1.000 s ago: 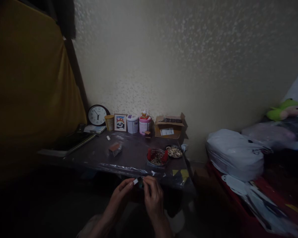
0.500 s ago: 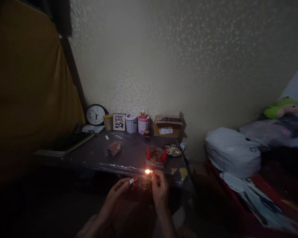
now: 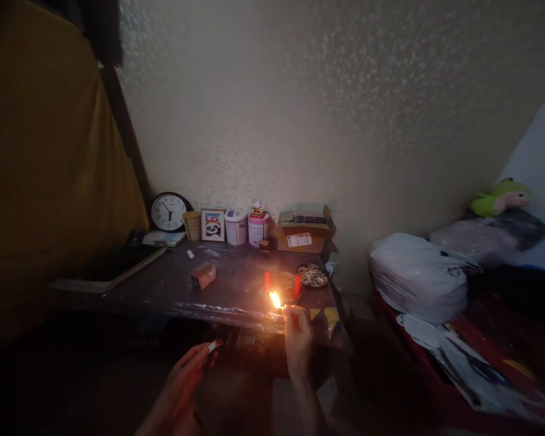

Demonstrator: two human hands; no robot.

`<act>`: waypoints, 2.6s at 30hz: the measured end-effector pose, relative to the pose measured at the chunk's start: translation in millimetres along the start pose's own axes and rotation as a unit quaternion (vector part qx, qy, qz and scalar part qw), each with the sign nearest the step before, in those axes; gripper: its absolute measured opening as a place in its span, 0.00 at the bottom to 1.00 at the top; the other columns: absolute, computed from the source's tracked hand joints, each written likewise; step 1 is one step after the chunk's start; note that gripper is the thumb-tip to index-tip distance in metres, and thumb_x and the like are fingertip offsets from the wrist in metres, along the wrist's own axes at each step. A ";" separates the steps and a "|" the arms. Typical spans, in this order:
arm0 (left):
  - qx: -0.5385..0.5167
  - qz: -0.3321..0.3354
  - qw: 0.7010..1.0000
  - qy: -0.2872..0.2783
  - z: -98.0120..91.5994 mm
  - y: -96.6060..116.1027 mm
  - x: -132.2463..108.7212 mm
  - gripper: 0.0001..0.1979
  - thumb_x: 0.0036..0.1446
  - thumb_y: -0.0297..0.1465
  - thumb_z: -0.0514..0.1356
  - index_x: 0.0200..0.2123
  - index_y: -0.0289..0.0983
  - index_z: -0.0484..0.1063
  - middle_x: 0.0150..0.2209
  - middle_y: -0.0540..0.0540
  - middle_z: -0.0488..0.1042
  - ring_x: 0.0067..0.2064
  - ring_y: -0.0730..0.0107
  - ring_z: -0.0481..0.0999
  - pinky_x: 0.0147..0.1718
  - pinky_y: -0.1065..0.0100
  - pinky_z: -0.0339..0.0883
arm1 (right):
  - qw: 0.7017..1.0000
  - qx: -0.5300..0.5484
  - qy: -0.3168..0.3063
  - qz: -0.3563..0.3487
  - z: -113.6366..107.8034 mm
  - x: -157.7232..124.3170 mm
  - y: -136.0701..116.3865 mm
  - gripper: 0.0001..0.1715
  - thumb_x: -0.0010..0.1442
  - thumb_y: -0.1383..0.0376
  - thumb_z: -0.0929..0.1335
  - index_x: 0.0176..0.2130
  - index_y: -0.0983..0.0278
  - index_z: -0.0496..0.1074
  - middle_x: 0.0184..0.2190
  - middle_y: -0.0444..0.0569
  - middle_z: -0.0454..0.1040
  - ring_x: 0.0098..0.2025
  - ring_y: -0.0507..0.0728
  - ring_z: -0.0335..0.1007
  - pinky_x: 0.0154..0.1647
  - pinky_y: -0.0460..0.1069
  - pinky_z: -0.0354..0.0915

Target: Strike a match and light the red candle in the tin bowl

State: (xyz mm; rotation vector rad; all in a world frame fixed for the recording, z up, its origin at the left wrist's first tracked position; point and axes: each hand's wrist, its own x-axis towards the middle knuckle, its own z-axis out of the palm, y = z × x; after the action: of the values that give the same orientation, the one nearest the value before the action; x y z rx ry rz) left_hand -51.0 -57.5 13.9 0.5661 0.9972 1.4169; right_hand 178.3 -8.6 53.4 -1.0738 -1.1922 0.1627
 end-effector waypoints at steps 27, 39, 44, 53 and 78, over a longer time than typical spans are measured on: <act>0.011 -0.020 0.999 -0.023 -8.1 -3.1 1.3 0.15 0.38 0.38 0.69 0.31 0.36 0.77 0.31 0.45 0.80 0.39 0.61 0.76 0.39 0.67 0.66 | 0.999 0.010 -0.043 0.009 10.2 10.4 13.0 0.10 0.56 0.60 0.66 0.28 0.64 0.70 0.28 0.46 0.70 0.33 0.54 0.67 0.36 0.49 0.64; -0.025 -0.027 0.999 -0.005 -11.0 -15.6 11.5 0.17 0.36 0.39 0.69 0.30 0.35 0.76 0.28 0.44 0.80 0.35 0.59 0.78 0.36 0.66 0.66 | 0.996 -0.019 -0.080 -0.018 12.2 13.9 15.1 0.10 0.57 0.60 0.65 0.29 0.63 0.71 0.28 0.46 0.72 0.31 0.55 0.67 0.34 0.49 0.64; -0.024 -0.024 0.999 -0.012 -11.9 -13.8 12.5 0.17 0.33 0.39 0.70 0.28 0.35 0.77 0.27 0.44 0.80 0.34 0.61 0.77 0.35 0.66 0.66 | 0.996 0.000 -0.079 0.033 14.8 14.7 22.4 0.11 0.55 0.58 0.66 0.30 0.63 0.72 0.29 0.48 0.73 0.32 0.56 0.69 0.36 0.50 0.65; -0.039 -0.029 0.998 -0.041 -12.3 -13.1 8.9 0.14 0.40 0.37 0.68 0.31 0.36 0.76 0.31 0.44 0.80 0.38 0.59 0.77 0.38 0.65 0.66 | 0.980 0.090 -0.045 0.170 18.8 20.7 9.6 0.14 0.47 0.55 0.70 0.28 0.64 0.74 0.26 0.48 0.76 0.29 0.57 0.71 0.31 0.50 0.66; -0.041 -0.028 0.999 0.015 -10.0 -20.3 12.1 0.18 0.34 0.39 0.69 0.30 0.37 0.76 0.29 0.44 0.80 0.37 0.57 0.78 0.37 0.65 0.67 | 0.951 0.203 -0.067 0.223 24.2 37.4 3.6 0.11 0.43 0.60 0.73 0.27 0.63 0.73 0.24 0.44 0.76 0.29 0.55 0.72 0.34 0.48 0.66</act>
State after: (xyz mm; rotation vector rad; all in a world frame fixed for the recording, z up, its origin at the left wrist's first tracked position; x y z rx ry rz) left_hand -49.9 -50.7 -10.9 0.4554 0.9670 1.4132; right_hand 175.9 30.5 75.0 -0.9590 -0.9601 0.8089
